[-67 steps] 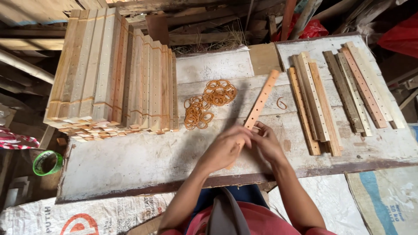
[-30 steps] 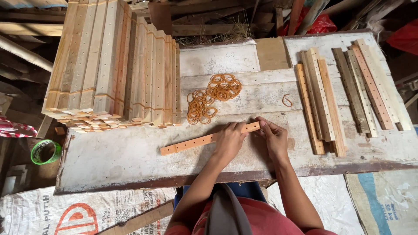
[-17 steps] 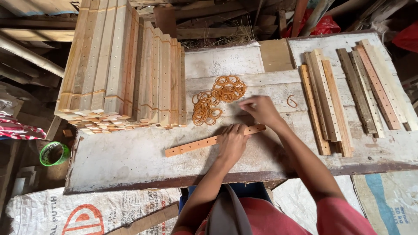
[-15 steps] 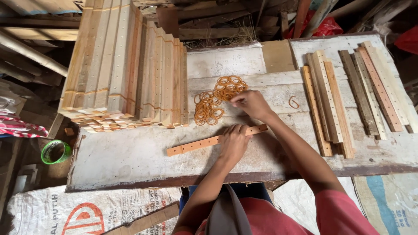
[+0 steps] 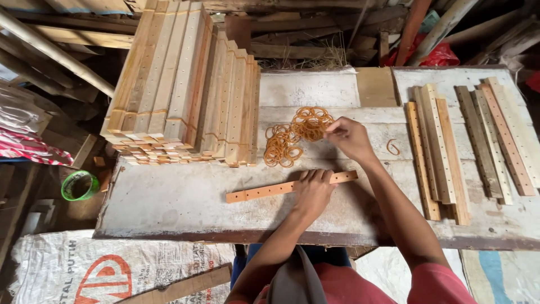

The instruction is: Wrapping rubber bands around wooden slats to secure them or prepare them for further assembly.

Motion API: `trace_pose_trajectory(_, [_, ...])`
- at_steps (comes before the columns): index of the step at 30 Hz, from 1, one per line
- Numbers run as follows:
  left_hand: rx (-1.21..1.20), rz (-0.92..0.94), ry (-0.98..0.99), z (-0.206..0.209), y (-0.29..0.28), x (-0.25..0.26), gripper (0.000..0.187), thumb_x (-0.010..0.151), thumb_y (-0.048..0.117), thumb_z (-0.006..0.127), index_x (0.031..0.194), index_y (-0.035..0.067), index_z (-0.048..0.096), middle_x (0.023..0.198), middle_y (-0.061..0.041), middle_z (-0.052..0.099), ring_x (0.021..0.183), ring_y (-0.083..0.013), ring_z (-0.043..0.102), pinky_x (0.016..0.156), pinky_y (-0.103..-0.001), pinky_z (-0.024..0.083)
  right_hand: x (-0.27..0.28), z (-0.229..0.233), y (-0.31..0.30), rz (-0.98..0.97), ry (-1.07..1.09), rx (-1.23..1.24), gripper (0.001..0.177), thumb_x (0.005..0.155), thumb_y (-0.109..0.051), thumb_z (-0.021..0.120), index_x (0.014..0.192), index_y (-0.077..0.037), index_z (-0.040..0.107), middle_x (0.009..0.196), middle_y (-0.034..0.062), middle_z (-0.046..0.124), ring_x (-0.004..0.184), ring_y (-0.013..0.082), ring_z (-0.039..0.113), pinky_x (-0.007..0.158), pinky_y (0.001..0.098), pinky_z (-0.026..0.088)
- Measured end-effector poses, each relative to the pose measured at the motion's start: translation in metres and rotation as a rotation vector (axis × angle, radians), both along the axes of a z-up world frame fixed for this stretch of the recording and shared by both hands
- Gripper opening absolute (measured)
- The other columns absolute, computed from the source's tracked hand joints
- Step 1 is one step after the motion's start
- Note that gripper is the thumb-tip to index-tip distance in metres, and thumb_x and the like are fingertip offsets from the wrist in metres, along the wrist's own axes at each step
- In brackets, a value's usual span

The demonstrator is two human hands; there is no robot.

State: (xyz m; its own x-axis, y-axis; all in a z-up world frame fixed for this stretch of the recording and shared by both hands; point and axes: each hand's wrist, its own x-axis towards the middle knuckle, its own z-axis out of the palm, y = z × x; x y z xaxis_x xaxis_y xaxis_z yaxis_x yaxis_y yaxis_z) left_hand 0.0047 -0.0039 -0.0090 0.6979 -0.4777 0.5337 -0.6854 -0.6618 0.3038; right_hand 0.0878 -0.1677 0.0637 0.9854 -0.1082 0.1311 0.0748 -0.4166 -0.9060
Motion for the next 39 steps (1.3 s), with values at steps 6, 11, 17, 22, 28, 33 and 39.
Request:
trace_pose_trajectory(6, [-0.004, 0.059, -0.138, 0.012, 0.002, 0.001, 0.038, 0.085, 0.034, 0.078, 0.112, 0.01, 0.068, 0.091, -0.005, 0.066, 0.088, -0.0205, 0.069, 0.099, -0.035, 0.044, -0.05, -0.019, -0.052, -0.035, 0.218, 0.619, 0.019, 0.093, -0.012, 0.069, 0.11, -0.004, 0.069, 0.09, 0.0069, 0.074, 0.072, 0.0112, 0.072, 0.065, 0.0194, 0.056])
trace_pose_trajectory(11, [-0.062, 0.048, -0.178, 0.01, 0.004, 0.002, 0.037, 0.09, 0.038, 0.072, 0.114, 0.01, 0.068, 0.095, -0.006, 0.065, 0.087, -0.0215, 0.069, 0.093, -0.036, 0.048, -0.086, -0.009, -0.074, -0.081, 0.158, 0.615, 0.033, 0.092, -0.006, 0.06, 0.124, -0.002, 0.064, 0.109, 0.011, 0.076, 0.066, 0.0118, 0.071, 0.05, 0.0164, 0.04])
trace_pose_trajectory(17, [-0.117, 0.022, -0.24, 0.025, 0.009, 0.0, 0.031, 0.097, 0.036, 0.064, 0.113, 0.01, 0.068, 0.093, -0.005, 0.063, 0.081, -0.0219, 0.067, 0.079, -0.034, 0.051, -0.1, 0.025, -0.036, 0.119, 0.054, 0.348, 0.071, 0.065, 0.004, 0.088, 0.128, -0.002, 0.056, 0.106, 0.0194, 0.077, 0.056, 0.0095, 0.061, 0.047, 0.0178, 0.047])
trace_pose_trajectory(22, [-0.159, 0.017, -0.231, 0.023, 0.012, 0.0, 0.024, 0.092, 0.02, 0.067, 0.114, 0.01, 0.069, 0.092, -0.003, 0.062, 0.079, -0.0206, 0.065, 0.073, -0.032, 0.051, -0.094, -0.01, -0.027, 0.279, 0.189, 0.301, 0.078, 0.063, 0.0, 0.093, 0.129, -0.004, 0.052, 0.106, 0.0183, 0.073, 0.062, 0.0143, 0.061, 0.047, 0.0246, 0.056])
trace_pose_trajectory(28, [-0.271, 0.064, -0.137, 0.054, 0.016, 0.009, 0.029, 0.093, 0.027, 0.07, 0.114, 0.006, 0.07, 0.092, -0.007, 0.066, 0.08, -0.0257, 0.068, 0.071, -0.035, 0.054, -0.171, -0.048, 0.013, 0.262, 0.033, 0.493, 0.015, 0.094, -0.016, 0.067, 0.089, -0.002, 0.065, 0.076, 0.0197, 0.074, 0.062, 0.0263, 0.072, 0.06, 0.0383, 0.056])
trace_pose_trajectory(33, [-0.309, 0.076, -0.207, 0.068, 0.015, 0.0, 0.031, 0.1, 0.033, 0.059, 0.117, 0.008, 0.068, 0.091, -0.007, 0.063, 0.078, -0.0279, 0.067, 0.072, -0.037, 0.054, -0.189, -0.117, 0.026, 0.097, -0.014, 2.071, 0.037, 0.109, -0.034, 0.043, 0.114, -0.017, 0.076, 0.115, 0.0089, 0.077, 0.1, 0.0187, 0.068, 0.088, 0.0414, 0.048])
trace_pose_trajectory(39, [-0.282, 0.003, -0.268, 0.043, 0.013, -0.005, 0.031, 0.101, 0.035, 0.06, 0.114, 0.008, 0.068, 0.09, -0.007, 0.063, 0.078, -0.0262, 0.068, 0.074, -0.034, 0.054, -0.143, -0.027, 0.023, -0.266, 0.052, 1.493, 0.048, 0.095, -0.04, 0.066, 0.129, -0.006, 0.066, 0.12, 0.0081, 0.074, 0.106, 0.0177, 0.073, 0.1, 0.0345, 0.058])
